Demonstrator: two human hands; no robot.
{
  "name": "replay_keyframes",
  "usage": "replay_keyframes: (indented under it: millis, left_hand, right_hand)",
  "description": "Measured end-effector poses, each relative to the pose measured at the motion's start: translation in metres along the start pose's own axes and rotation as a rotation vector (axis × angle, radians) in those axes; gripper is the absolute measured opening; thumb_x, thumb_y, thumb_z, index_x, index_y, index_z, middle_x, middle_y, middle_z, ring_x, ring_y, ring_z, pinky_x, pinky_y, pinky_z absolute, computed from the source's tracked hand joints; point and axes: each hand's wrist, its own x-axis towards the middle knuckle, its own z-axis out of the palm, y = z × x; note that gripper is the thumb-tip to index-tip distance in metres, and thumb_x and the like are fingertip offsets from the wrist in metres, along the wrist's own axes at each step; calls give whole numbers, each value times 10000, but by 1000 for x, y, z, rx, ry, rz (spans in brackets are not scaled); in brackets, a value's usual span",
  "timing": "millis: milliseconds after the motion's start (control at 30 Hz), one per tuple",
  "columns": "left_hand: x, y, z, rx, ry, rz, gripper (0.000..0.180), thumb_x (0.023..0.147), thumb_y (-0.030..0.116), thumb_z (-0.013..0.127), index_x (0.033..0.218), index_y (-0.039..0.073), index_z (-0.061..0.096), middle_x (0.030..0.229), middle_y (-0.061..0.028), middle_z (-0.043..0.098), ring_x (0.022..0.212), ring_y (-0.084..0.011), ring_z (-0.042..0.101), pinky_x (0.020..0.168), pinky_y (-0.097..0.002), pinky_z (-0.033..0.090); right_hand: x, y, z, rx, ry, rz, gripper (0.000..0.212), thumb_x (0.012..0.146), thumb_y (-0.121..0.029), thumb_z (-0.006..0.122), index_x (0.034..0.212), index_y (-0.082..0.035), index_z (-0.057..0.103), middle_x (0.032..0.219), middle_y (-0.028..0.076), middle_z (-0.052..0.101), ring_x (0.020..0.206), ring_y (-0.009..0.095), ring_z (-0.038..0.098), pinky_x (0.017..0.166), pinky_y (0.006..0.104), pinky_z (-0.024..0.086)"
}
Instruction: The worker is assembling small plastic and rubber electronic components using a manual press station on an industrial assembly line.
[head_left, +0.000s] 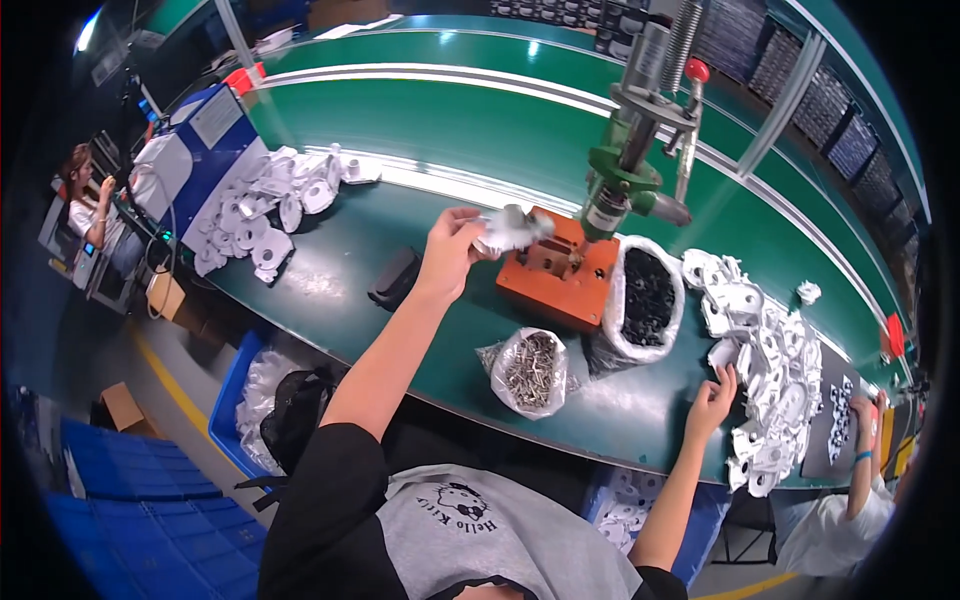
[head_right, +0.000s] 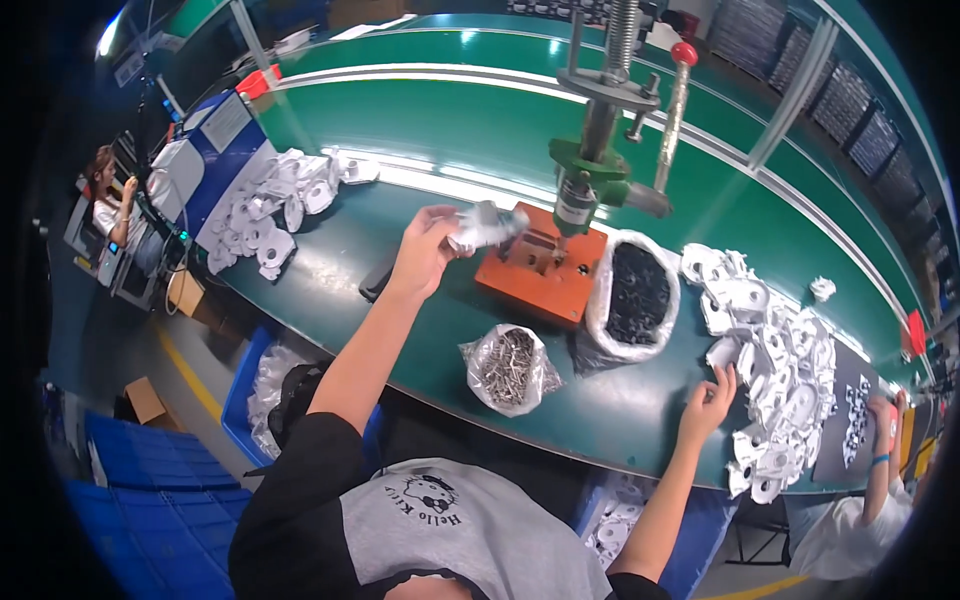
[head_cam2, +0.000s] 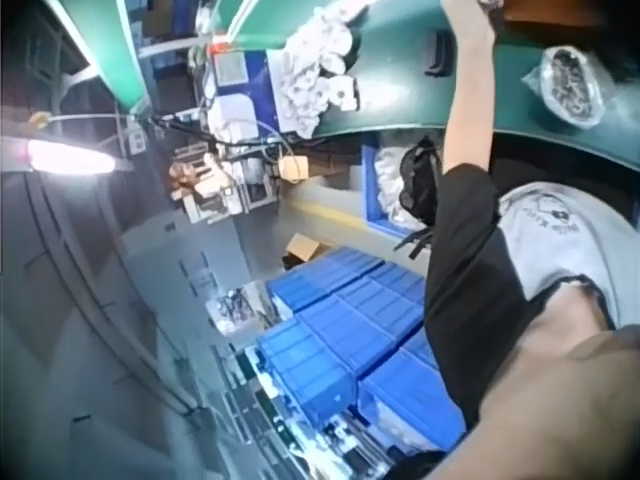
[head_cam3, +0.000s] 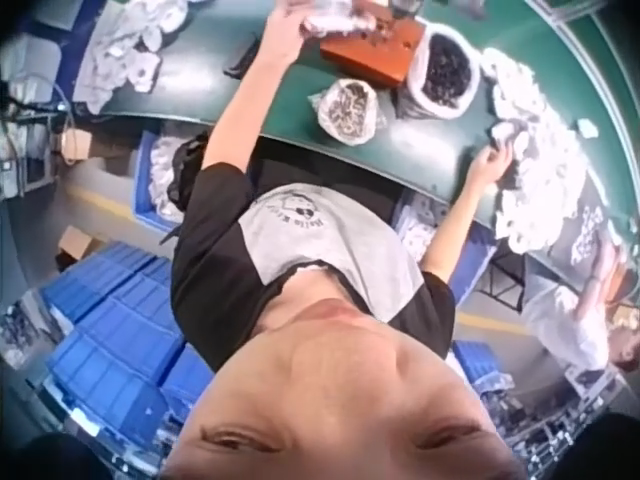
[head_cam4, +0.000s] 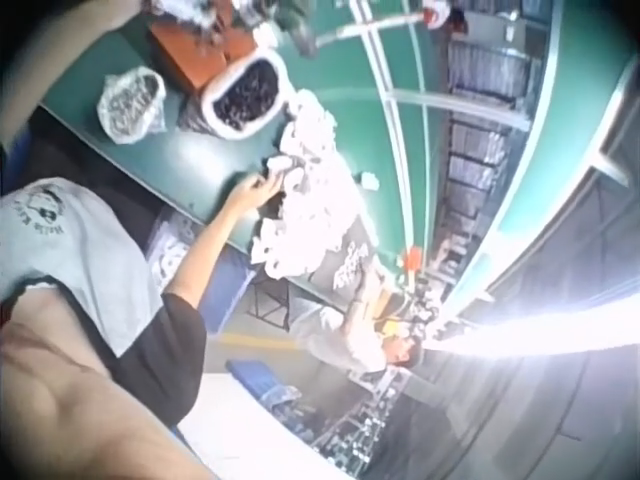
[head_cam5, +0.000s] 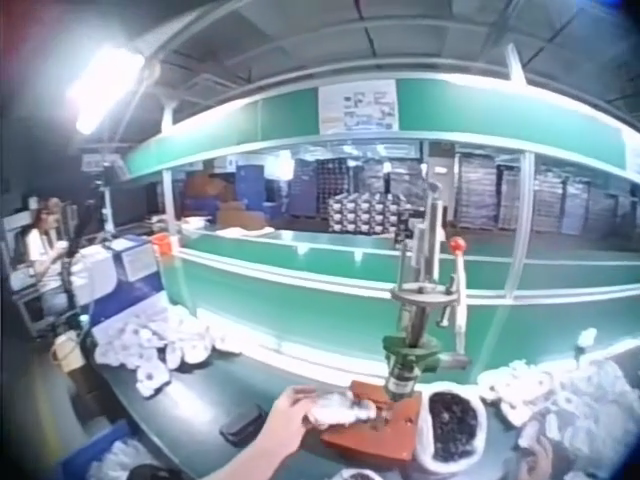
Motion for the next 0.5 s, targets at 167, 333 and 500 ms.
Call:
replay_keyframes:
  millis: [167,333,500]
  left_hand:
    - [68,-25,-32,232,110,243,351,807,79,624,1114,-22,486,1069,-119,535,915,-184,574,826,-300,480]
    - [115,-41,-51,1051,157,822,631,717,59,637,1292,-19,388,1401,-355,266,1299,-465,314,1063,-443,305]
    - [86,-6,-85,1139,253,835,606,705,79,659,1257,-17,429,1344,-278,396,1282,-430,351,1065,-447,299]
  right_hand:
    - [2,10,3,3,-71,33,348,812,31,515,1148,-32,580,1351,95,471,912,168,569,648,245,439]
    - [0,10,-1,-11,-68,-1,334,809,13,508,1136,0,572,1345,98,491,1000,198,572,677,246,427]
    - [0,9,-3,-117,-59,-63,364,800,-11,497,1159,23,542,1340,164,484,1181,309,496,935,348,420]
